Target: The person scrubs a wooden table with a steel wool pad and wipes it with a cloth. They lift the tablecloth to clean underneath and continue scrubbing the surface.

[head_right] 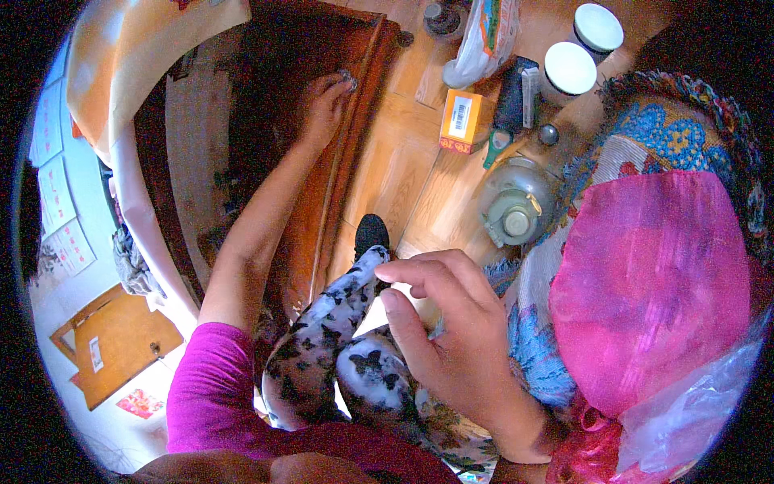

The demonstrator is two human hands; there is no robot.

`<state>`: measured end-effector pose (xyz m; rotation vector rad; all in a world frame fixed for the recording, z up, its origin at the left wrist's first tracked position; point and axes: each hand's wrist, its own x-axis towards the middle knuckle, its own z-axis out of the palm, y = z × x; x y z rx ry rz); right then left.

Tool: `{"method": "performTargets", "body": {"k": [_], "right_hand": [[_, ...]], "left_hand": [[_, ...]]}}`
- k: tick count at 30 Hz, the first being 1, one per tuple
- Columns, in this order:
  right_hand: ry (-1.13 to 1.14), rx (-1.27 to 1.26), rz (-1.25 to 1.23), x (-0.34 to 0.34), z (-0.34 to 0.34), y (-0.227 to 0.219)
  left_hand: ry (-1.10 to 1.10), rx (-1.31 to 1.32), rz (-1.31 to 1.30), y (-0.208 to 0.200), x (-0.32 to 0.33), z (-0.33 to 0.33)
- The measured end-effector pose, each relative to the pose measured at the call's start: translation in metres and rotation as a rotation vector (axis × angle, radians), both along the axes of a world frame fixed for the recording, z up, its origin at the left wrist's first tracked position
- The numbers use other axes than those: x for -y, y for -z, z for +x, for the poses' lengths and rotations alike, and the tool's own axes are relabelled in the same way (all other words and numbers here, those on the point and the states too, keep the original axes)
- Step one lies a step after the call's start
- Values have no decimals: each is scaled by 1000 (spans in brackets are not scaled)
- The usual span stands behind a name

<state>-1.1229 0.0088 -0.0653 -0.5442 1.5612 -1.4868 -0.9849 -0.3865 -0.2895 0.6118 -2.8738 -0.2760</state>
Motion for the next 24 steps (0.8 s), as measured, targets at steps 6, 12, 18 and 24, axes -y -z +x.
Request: {"method": "performTargets", "body": {"k": [6, 12, 18, 24], "right_hand": [[-32, -22, 20, 2, 1, 0], [15, -7, 19, -2, -2, 1], [-29, -4, 47, 0, -2, -2], [-19, -13, 31, -3, -2, 0]], "left_hand": [[-31, -24, -71, -20, 3, -99], [-93, 31, -12, -22, -5, -78], [-124, 68, 61, -11, 2, -53], [-202, 77, -6, -23, 12, -121]]}}
